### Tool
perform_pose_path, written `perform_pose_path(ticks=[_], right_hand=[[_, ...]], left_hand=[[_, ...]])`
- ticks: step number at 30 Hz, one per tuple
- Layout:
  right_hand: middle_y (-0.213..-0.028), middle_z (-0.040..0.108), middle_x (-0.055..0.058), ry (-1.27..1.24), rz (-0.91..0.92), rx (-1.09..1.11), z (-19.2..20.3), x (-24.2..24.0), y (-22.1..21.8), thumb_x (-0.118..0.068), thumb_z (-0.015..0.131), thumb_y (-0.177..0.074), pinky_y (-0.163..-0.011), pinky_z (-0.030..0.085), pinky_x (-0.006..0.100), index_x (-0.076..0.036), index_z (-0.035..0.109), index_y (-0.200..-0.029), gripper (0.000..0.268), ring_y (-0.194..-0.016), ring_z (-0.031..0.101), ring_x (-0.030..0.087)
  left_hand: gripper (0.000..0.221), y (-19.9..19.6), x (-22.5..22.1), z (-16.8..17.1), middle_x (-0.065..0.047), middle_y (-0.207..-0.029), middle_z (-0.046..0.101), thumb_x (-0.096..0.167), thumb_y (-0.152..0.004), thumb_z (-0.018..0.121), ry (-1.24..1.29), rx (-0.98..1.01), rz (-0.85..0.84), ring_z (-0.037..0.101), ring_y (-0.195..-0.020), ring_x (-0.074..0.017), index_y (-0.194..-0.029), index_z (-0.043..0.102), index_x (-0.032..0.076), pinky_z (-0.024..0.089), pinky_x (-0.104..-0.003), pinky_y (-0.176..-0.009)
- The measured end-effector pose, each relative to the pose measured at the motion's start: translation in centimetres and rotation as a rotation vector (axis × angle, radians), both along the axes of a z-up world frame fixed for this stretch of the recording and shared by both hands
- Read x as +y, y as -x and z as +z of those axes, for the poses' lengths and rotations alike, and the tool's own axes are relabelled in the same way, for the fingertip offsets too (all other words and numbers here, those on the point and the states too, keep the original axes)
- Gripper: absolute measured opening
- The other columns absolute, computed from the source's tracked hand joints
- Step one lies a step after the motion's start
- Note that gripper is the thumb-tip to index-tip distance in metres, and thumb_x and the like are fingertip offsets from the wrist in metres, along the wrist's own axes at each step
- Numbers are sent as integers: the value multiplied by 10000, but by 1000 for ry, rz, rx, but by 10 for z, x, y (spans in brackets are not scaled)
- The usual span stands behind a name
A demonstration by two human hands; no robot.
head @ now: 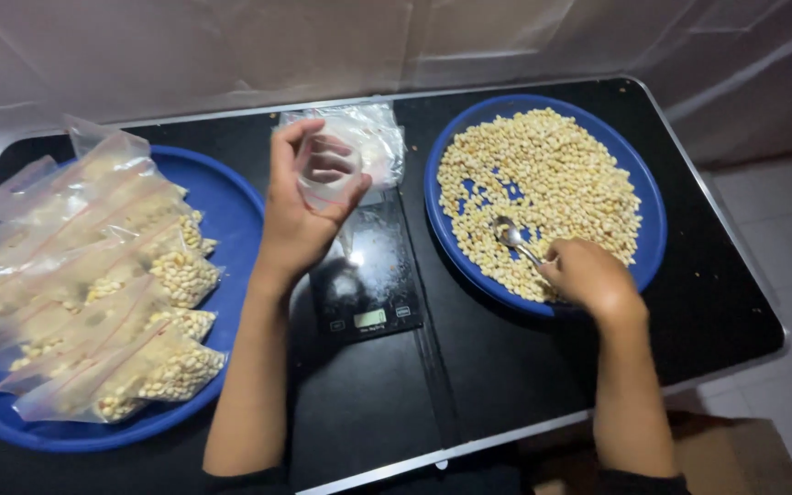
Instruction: The person is scooping seeds from a plate into small plastic bags and weighing them on a digital scale to ensure a specific amount in each bag.
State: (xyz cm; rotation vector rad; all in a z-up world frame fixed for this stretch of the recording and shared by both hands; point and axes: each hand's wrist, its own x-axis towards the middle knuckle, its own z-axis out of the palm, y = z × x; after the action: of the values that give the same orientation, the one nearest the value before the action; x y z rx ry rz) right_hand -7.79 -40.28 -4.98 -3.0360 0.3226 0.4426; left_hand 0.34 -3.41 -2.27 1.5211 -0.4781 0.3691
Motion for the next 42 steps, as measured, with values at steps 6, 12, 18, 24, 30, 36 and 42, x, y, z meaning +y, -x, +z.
perform_pose_path(ticks=[6,12,18,24,30,36,42], right_hand=[[-996,739,184,-27,23,-94,-37,-8,-11,-294,668,-923,-884,578,533,-92,767,-1049,257,-1068,708,421],[-909,686,194,-69,44,-148,-55,-12,-15,-278,633,-926,-824,591,526,-57,731,-905,243,-1024,692,439],[-943,638,211,-146,48,-293,-41,-11,-24,-223,530,-987,-864,524,560,-46,646,-974,212,-1032,650,466],[-893,681,144,76,79,-670,-9,-21,-42,-176,536,-1059,-903,442,534,-98,654,-1034,144,-948,686,384],[-790,567,20,555,140,-1021,-46,-108,-133,-227,641,-994,-861,370,433,-198,661,-915,87,-866,598,236],[-828,579,19,473,238,-902,-78,-117,-161,-262,735,-891,-929,355,456,-225,714,-904,45,-946,581,241],[-845,684,70,116,211,-590,-70,-81,-137,-383,631,-1018,-917,390,473,-271,768,-1019,177,-951,669,285]], left_hand=[[840,1,5,0,-93,-1132,608,197,-812,947,32,69,-44,608,-971,-154,-1410,370,79,564,-306,-909],[905,14,6,1,-97,-1162,590,340,-742,952,-55,154,-47,551,-1047,-173,-1419,420,60,486,-350,-991],[947,9,13,-7,-137,-1190,596,389,-694,932,-72,198,-85,583,-1061,-207,-1433,426,82,503,-367,-981],[922,18,12,-15,-164,-1242,607,433,-675,914,-174,286,-9,588,-1138,-255,-1427,496,103,457,-424,-1035],[855,22,11,-17,-165,-1228,627,406,-701,898,-205,325,58,591,-1153,-281,-1413,514,128,446,-455,-1046],[861,40,7,-6,-157,-1274,635,334,-668,919,-291,346,130,605,-1198,-293,-1405,512,151,434,-465,-1076],[841,44,-6,-10,-176,-1235,656,297,-681,919,-382,282,125,660,-1104,-332,-1394,510,116,491,-485,-1012]])
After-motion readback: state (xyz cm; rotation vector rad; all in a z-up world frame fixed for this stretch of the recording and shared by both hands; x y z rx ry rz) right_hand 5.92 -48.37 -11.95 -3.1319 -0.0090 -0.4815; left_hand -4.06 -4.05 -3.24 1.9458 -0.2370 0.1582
